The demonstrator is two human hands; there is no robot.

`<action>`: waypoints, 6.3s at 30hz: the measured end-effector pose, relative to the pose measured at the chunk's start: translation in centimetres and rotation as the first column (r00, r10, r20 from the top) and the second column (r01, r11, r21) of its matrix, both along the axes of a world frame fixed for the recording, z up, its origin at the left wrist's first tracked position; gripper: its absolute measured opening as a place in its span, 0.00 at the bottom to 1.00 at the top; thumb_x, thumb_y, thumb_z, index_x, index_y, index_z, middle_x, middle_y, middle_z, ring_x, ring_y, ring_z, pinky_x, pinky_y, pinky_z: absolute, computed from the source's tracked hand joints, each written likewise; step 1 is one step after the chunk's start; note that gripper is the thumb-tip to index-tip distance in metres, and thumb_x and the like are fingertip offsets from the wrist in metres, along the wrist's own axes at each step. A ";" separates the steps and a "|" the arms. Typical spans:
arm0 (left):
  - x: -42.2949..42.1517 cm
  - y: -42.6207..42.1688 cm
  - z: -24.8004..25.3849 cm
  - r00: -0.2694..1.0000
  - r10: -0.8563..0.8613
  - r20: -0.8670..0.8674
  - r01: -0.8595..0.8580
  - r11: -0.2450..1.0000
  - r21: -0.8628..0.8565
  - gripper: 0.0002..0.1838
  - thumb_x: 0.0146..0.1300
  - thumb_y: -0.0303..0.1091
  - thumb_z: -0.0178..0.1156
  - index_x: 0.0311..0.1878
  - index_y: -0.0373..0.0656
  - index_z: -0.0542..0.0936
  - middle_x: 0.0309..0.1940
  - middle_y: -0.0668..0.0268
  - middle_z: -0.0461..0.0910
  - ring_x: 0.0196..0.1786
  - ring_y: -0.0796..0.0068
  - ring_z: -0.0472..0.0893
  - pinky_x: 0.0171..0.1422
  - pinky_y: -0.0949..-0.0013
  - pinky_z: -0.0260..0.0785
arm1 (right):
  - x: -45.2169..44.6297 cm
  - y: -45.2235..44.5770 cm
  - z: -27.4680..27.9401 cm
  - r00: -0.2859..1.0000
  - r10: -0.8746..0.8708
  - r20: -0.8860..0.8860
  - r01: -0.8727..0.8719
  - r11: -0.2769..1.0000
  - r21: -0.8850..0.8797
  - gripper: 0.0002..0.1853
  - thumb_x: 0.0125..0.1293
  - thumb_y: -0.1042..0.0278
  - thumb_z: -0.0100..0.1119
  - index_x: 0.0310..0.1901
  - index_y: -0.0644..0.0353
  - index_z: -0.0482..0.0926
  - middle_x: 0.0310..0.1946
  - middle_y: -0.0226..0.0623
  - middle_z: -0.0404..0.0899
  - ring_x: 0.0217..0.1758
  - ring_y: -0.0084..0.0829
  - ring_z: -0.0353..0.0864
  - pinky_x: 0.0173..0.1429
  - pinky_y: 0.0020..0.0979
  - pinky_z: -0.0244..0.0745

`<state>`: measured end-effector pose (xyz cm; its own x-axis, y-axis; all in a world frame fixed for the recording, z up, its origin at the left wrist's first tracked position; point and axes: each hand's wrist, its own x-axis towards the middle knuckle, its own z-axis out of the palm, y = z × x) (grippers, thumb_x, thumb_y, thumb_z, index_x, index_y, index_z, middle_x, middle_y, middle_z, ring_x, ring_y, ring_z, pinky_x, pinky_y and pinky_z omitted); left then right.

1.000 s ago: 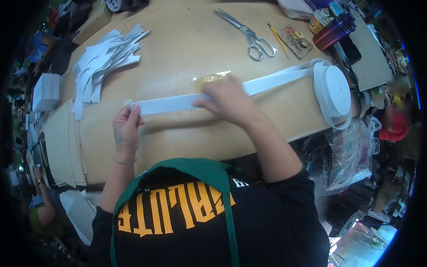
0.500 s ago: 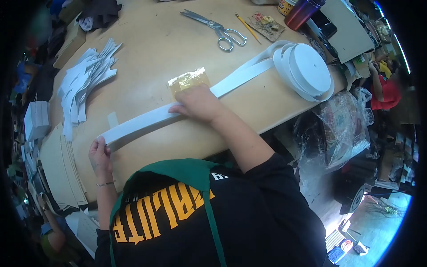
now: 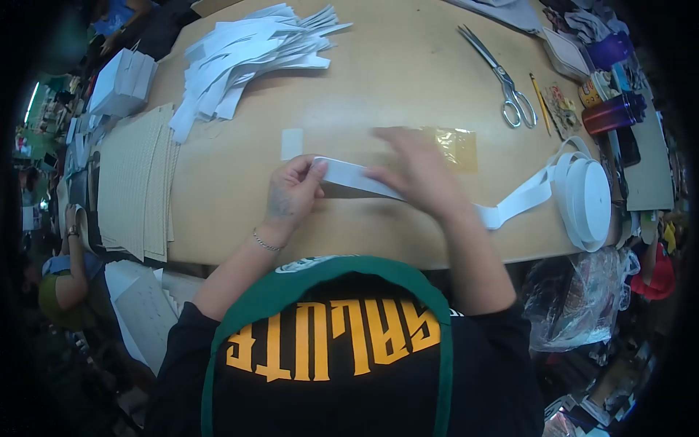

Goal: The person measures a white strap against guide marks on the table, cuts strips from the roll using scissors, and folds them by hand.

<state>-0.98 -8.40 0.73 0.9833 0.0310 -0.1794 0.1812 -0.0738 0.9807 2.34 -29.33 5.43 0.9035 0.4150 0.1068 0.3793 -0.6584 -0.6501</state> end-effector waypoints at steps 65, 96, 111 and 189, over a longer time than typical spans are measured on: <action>2.7 5.9 -2.4 0.810 -0.317 0.493 -0.232 0.599 0.766 0.06 0.48 0.31 0.66 0.31 0.49 0.81 0.32 0.73 0.74 0.38 0.72 0.73 0.34 0.70 0.64 | 6.5 9.7 -4.2 0.848 -0.147 -0.509 0.153 0.988 -0.031 0.10 0.52 0.69 0.63 0.36 0.63 0.83 0.30 0.42 0.82 0.34 0.31 0.81 0.42 0.30 0.74; 2.8 6.1 -2.1 0.826 -0.303 0.475 -0.183 0.653 0.735 0.08 0.49 0.29 0.62 0.35 0.46 0.81 0.34 0.72 0.73 0.39 0.73 0.74 0.37 0.68 0.68 | 5.7 9.9 -4.8 0.873 -0.193 -0.449 0.218 0.976 0.006 0.09 0.53 0.68 0.63 0.34 0.63 0.83 0.29 0.42 0.82 0.33 0.32 0.81 0.43 0.29 0.74; 4.6 4.4 -2.4 0.802 -0.257 0.539 -0.235 0.694 0.681 0.07 0.48 0.28 0.62 0.32 0.49 0.81 0.32 0.71 0.74 0.38 0.69 0.74 0.37 0.66 0.70 | 5.8 9.9 -4.6 0.906 -0.170 -0.387 0.176 0.984 -0.020 0.10 0.52 0.64 0.65 0.32 0.62 0.83 0.29 0.44 0.82 0.33 0.39 0.82 0.43 0.34 0.75; 5.1 -6.5 2.4 0.568 -0.819 -0.074 0.247 0.084 0.965 0.22 0.55 0.34 0.56 0.54 0.39 0.72 0.42 0.62 0.71 0.46 0.60 0.74 0.47 0.59 0.70 | -4.2 -0.8 -6.1 0.861 -0.357 0.362 0.469 0.832 -0.297 0.27 0.54 0.48 0.61 0.53 0.54 0.75 0.54 0.44 0.68 0.61 0.46 0.65 0.60 0.45 0.61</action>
